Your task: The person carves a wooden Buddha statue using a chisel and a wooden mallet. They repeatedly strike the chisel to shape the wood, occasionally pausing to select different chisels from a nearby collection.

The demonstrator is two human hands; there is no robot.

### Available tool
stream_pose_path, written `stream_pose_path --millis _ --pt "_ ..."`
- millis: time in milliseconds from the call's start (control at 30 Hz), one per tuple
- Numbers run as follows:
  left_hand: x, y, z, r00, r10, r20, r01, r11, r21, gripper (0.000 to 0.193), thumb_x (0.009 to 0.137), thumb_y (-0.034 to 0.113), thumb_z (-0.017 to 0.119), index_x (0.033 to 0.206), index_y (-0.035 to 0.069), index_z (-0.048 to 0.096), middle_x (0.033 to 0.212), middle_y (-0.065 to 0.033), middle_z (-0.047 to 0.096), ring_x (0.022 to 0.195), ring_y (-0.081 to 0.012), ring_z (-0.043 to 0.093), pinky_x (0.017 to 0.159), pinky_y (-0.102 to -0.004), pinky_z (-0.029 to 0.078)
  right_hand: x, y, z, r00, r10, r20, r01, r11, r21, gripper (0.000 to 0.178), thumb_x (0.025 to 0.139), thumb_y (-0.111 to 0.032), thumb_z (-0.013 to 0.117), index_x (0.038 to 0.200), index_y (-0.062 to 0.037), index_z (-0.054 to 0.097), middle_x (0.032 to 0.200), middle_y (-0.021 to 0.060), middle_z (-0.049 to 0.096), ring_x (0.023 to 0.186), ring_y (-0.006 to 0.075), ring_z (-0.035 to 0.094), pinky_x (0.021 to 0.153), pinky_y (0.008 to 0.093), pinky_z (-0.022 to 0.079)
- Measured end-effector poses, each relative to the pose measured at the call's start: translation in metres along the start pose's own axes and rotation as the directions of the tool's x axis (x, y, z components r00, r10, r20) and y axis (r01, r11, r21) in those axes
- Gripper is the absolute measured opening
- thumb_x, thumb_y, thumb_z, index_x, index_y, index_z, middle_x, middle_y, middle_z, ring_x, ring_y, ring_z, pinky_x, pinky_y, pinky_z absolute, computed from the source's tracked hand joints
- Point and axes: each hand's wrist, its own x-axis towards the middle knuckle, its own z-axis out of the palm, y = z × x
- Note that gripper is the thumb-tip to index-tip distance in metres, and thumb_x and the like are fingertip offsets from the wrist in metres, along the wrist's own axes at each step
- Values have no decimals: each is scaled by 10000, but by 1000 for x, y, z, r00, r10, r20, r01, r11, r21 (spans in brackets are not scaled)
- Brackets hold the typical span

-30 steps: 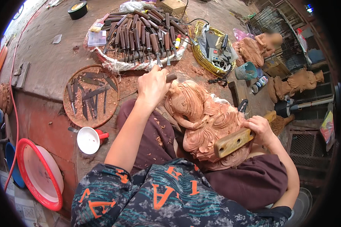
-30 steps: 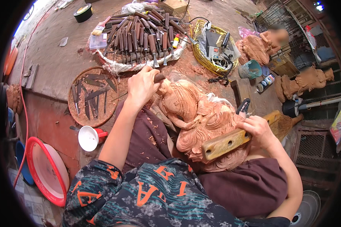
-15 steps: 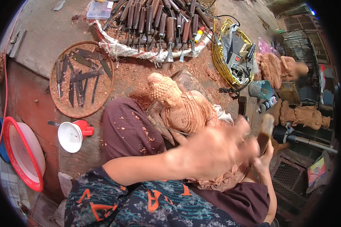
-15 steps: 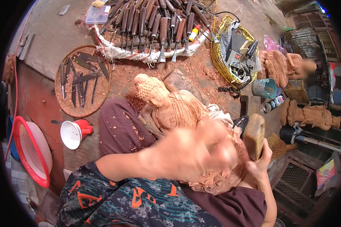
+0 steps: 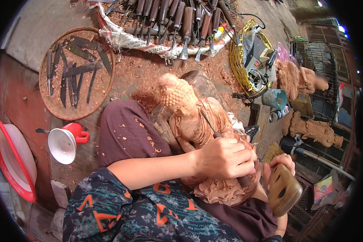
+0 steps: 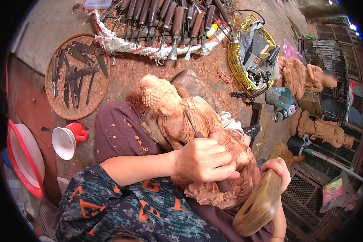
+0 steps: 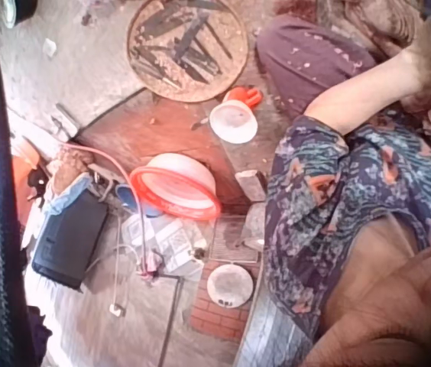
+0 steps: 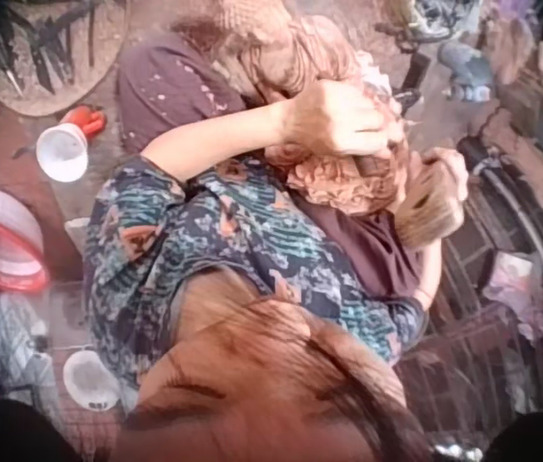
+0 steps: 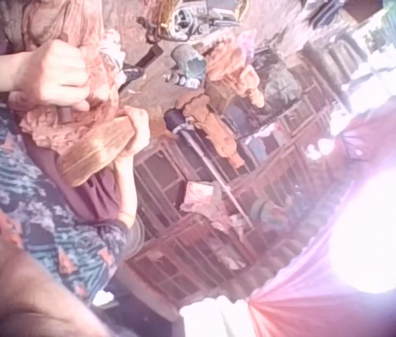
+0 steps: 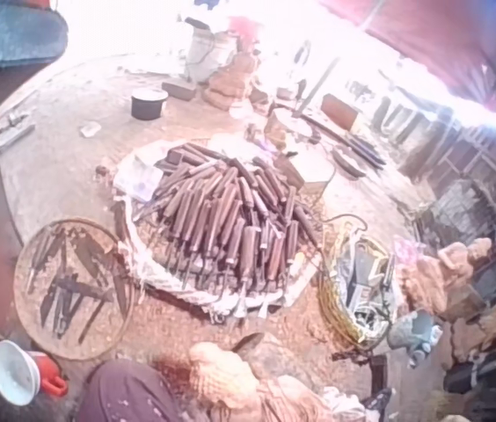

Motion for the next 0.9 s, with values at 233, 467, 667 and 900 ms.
stream_pose_path --millis 233,467,667,900 --pt "-3 1 0 1000 20 -14 -20 999 -25 130 790 256 698 785 145 630 655 46 471 555 -97 472 474 -237 348 -4 5 3 985 -172 6 172 984 41 301 747 4 725 980 -40 539 669 66 550 541 210 560 502 319 467" --pt "-6 0 12 999 10 42 -12 999 50 130 794 240 679 731 160 599 650 48 468 555 -96 479 478 -244 345 -3 2 4 951 -306 38 306 952 10 283 737 25 717 945 -70 549 726 54 565 551 205 552 490 318 457" --pt "-6 -4 17 999 29 40 -32 997 76 157 783 242 707 721 153 594 634 50 455 547 -99 467 475 -251 333 -16 15 3 929 -306 208 332 938 -101 231 663 6 729 829 -45 577 734 70 575 580 217 557 504 329 451" --pt "-4 -6 5 1000 23 -18 -24 999 -43 191 771 216 736 694 136 581 593 45 411 502 -96 441 433 -251 308 -13 11 0 952 -281 123 295 948 -122 205 667 42 703 807 -36 576 669 71 543 552 225 543 492 328 437"
